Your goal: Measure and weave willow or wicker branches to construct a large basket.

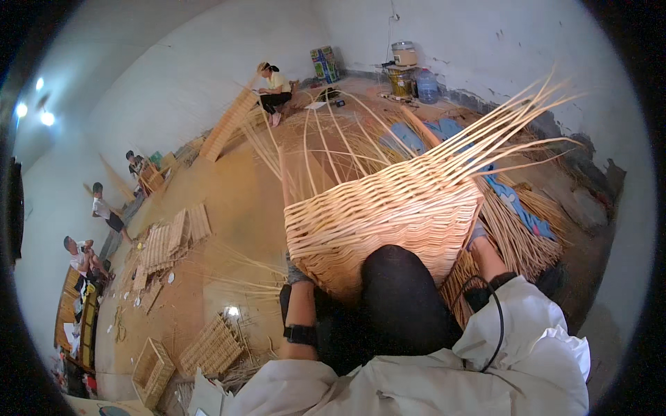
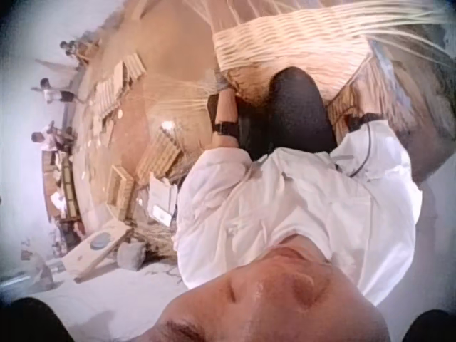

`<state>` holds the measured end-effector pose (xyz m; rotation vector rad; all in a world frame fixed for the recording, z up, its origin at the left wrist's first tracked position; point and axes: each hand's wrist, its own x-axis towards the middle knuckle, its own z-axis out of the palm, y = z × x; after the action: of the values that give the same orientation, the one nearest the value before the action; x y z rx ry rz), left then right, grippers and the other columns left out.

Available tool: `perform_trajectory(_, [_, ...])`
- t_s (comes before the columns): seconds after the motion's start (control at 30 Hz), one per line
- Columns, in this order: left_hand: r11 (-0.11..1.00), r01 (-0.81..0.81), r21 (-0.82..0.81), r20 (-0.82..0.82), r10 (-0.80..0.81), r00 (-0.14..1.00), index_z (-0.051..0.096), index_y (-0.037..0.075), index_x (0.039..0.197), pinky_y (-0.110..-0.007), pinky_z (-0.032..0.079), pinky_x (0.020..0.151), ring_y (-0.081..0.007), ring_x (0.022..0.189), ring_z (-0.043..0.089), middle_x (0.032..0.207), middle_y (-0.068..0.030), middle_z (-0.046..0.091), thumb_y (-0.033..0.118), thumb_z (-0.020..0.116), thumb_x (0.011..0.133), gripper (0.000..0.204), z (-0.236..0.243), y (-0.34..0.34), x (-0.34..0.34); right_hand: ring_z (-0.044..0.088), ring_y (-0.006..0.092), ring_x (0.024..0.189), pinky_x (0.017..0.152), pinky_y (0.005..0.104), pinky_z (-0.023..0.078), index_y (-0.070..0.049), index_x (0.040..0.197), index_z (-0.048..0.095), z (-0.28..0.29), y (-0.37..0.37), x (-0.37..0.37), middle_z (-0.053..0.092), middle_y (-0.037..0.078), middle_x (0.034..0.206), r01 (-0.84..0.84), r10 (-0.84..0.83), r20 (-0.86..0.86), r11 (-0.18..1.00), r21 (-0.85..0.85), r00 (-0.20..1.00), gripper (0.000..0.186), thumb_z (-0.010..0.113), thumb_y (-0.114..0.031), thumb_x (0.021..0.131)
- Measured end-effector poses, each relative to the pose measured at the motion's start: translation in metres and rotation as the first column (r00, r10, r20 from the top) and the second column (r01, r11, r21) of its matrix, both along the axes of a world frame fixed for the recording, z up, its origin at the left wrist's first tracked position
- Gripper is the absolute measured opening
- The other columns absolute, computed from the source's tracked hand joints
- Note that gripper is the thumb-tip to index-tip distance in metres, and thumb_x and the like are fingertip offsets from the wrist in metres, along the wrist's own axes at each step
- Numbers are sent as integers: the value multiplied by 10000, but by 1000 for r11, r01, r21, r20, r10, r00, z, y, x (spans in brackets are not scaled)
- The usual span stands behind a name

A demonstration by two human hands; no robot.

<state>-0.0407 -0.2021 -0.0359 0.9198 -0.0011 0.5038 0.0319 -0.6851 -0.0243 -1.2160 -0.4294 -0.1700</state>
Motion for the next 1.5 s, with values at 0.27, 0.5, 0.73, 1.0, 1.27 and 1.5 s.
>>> perform_trajectory(0.27, [986,89,141,86,-102,991,447,22,1153,-305,442,828,-205,934,530,1067,-94,519,264,444,872,371,60,-23,-34,484,196,1013,855,297,424,-47,1191,404,81,65,59,488,91,1143,-186,223,-96,936,298,970,452,449,-352,862])
perform_trajectory(0.5, [956,-145,253,-121,180,976,468,0,1093,-244,425,769,-129,845,513,925,-46,525,194,620,760,414,128,-45,-51,429,273,1106,935,327,345,51,1276,269,101,96,44,414,154,1235,-303,314,-259,949,85,913,933,728,-372,583])
perform_trajectory(0.73, [969,-64,238,-24,72,997,500,37,931,-251,446,689,-123,728,507,783,-7,501,219,628,758,282,128,-56,-43,558,240,926,838,324,434,55,1074,510,92,81,72,581,155,1002,-439,470,-276,882,169,838,530,689,-249,679])
perform_trajectory(1.0, [993,-114,-42,-443,83,893,539,41,851,-330,495,470,-202,476,527,637,-70,546,391,641,730,384,131,-44,6,564,255,918,811,345,458,47,1101,490,88,65,71,567,155,1034,-367,394,-424,918,150,815,556,708,-196,651])
perform_trajectory(1.27, [941,-327,-90,-526,233,818,480,147,638,-228,392,415,-86,449,417,522,33,421,311,654,748,263,167,-87,-17,526,219,980,852,309,427,40,1194,407,78,46,64,526,122,1106,-288,305,-237,952,107,922,742,729,-288,612])
perform_trajectory(1.5, [952,-93,-291,-81,73,994,456,118,591,-218,381,481,-84,424,371,457,20,377,531,503,784,458,195,-65,-60,477,244,1059,914,326,407,35,1241,328,93,67,44,447,124,1202,-209,224,-50,954,216,973,855,750,-334,595])
